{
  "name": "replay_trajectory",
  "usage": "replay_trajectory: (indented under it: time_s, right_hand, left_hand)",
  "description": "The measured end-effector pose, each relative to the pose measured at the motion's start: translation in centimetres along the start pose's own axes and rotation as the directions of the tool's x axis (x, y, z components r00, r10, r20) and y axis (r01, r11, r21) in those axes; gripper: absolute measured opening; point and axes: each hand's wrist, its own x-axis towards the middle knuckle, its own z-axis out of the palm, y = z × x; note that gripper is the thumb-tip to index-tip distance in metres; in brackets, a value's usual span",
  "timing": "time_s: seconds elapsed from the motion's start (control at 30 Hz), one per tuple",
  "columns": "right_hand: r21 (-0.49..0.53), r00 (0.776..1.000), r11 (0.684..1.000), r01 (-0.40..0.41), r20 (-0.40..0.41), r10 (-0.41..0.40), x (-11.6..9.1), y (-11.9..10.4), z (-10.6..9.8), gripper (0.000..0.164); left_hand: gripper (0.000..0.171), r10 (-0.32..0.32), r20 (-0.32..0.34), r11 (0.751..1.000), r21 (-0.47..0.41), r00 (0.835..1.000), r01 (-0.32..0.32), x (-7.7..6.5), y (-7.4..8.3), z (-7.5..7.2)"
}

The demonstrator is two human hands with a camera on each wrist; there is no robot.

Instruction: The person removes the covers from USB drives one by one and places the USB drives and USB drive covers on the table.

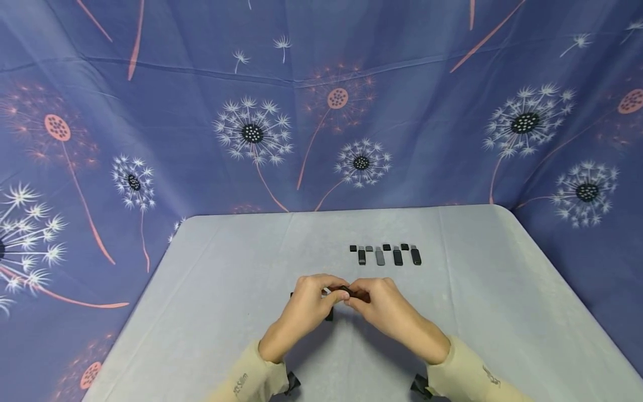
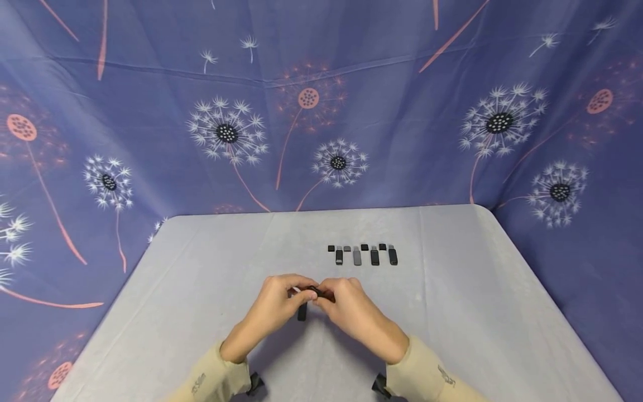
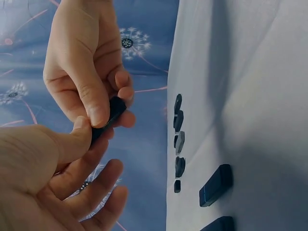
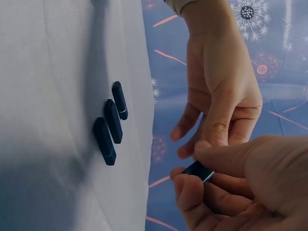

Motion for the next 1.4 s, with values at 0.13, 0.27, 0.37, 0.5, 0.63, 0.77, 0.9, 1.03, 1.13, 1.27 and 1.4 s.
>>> replay_trajectory:
  time_s: [0.13, 0.27, 0.37, 0.5, 0.63, 0.77, 0.9, 1.03, 1.13, 1.27, 1.4]
  right_hand:
    - [-0.012, 1.0, 1.0, 0.011, 0.004, -0.011, 0.0, -0.1, -0.1, 0.002]
    - [-0.014, 1.0, 1.0, 0.015, -0.011, -0.015, -0.1, -0.1, -0.1, 0.006]
    - [-0.009, 1.0, 1.0, 0.021, -0.014, -0.021, -0.2, -0.2, -0.1, 0.005]
    - [-0.013, 0.999, 0.999, 0.034, -0.009, -0.034, -0.2, -0.3, -0.1, 0.006]
    - [-0.014, 0.999, 0.999, 0.042, 0.005, -0.042, -0.2, -0.4, -0.2, 0.004]
    - [-0.007, 0.999, 1.0, 0.026, 0.023, -0.025, -0.2, -0.6, -0.2, 0.005]
    - [-0.002, 0.999, 1.0, 0.017, 0.036, -0.017, -0.2, -0.9, -0.2, 0.005]
    - [0.003, 0.999, 0.999, 0.039, 0.026, -0.039, -0.1, -1.1, -0.2, 0.007]
    - [0.005, 0.999, 0.999, 0.041, 0.017, -0.041, 0.0, -1.2, -0.2, 0.011]
    - [0.008, 0.999, 0.999, 0.046, 0.011, -0.046, -0.1, -1.3, -0.2, 0.015]
    - [0.01, 0.998, 0.998, 0.06, 0.004, -0.06, -0.1, -1.3, -0.3, 0.015]
  left_hand:
    - [0.017, -0.018, -0.002, 1.0, -0.011, 1.0, 0.018, -0.1, 0.1, 0.1]
    - [0.018, -0.017, 0.005, 0.999, -0.03, 1.0, 0.017, -0.3, 0.0, 0.1]
    - [0.017, -0.004, -0.003, 1.0, -0.024, 1.0, 0.004, -0.3, -0.1, 0.0]
    - [0.012, 0.012, -0.001, 1.0, -0.014, 1.0, -0.012, -0.2, -0.2, -0.2]
    - [0.011, 0.016, 0.014, 1.0, -0.013, 1.0, -0.016, -0.2, -0.2, -0.2]
    - [0.011, 0.016, 0.021, 1.0, -0.018, 1.0, -0.015, -0.3, -0.2, -0.3]
    - [0.011, 0.032, 0.039, 0.999, -0.019, 0.999, -0.031, -0.4, -0.3, -0.6]
    - [0.009, 0.052, 0.056, 0.999, -0.005, 0.997, -0.051, -0.3, -0.2, -1.1]
    - [0.008, 0.054, 0.061, 0.998, 0.009, 0.997, -0.055, -0.3, -0.1, -1.2]
    - [0.008, 0.052, 0.063, 0.998, 0.019, 0.997, -0.053, -0.2, -0.1, -1.1]
    - [0.009, 0.057, 0.061, 0.998, 0.015, 0.997, -0.058, -0.4, -0.1, -1.0]
